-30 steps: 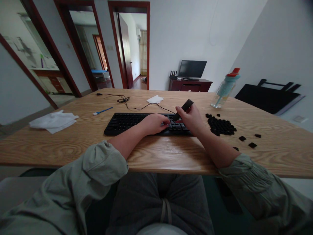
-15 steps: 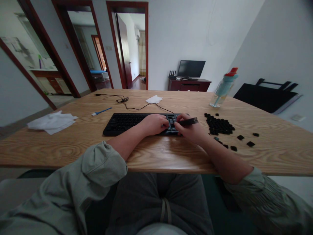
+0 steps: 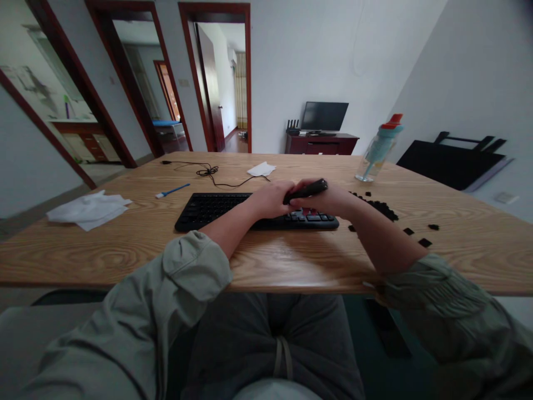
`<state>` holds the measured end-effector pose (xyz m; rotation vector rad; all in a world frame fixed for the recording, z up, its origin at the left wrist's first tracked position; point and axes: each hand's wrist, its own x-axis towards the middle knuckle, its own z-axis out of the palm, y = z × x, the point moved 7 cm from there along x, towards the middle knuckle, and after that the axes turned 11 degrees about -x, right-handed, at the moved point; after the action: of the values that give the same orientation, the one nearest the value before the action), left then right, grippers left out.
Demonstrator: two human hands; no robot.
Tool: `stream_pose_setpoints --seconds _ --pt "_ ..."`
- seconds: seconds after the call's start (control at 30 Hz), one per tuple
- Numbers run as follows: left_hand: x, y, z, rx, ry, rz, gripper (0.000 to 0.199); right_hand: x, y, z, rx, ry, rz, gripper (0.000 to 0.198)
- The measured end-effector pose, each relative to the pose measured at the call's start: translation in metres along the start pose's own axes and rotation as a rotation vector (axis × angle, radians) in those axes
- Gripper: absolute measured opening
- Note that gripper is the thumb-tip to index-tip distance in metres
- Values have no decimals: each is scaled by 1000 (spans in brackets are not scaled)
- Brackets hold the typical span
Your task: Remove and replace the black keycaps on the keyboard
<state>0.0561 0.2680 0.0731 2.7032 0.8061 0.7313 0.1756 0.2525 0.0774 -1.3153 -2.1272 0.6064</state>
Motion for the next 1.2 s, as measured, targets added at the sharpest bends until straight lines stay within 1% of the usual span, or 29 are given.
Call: stream_pose_setpoints --seconds 0.1,0.23,0.37,0.5,0.57,0.63,0.7,0.77,0.87,0.93,1.03,1.1,1.2 --pt "3 -6 6 -6 -45 -55 42 7 8 3 -8 55 29 22" --pt "4 -9 11 0 -95 -56 33 8 20 5 63 80 37 22" --pt "4 -8 12 -5 -103 -45 30 5 22 4 69 91 4 24" --pt "4 -9 11 -59 -94 -39 34 3 27 3 84 81 36 30" --pt "3 -12 10 -102 -85 -44 35 3 32 2 120 55 38 34" --pt "2 -15 10 -140 -79 -68 35 4 38 0 184 39 7 33" --pt "0 -20 9 -150 -64 -101 35 5 42 -2 193 65 -49 30" --pt "-1 -23 7 -131 -25 -125 34 5 42 -2 99 134 -110 26" --pt "-4 -24 6 -87 43 -145 32 4 37 9 -118 204 -174 19" --pt "-5 -24 6 -61 77 -158 30 3 29 21 -247 199 -218 19" --pt "-8 -27 8 -53 118 -181 28 1 17 37 -408 173 -323 17" --pt "-10 -31 9 -81 144 -200 28 -1 12 41 -490 185 -377 15" --pt "-12 -36 11 -144 180 -194 28 -3 9 43 -558 227 -417 13"
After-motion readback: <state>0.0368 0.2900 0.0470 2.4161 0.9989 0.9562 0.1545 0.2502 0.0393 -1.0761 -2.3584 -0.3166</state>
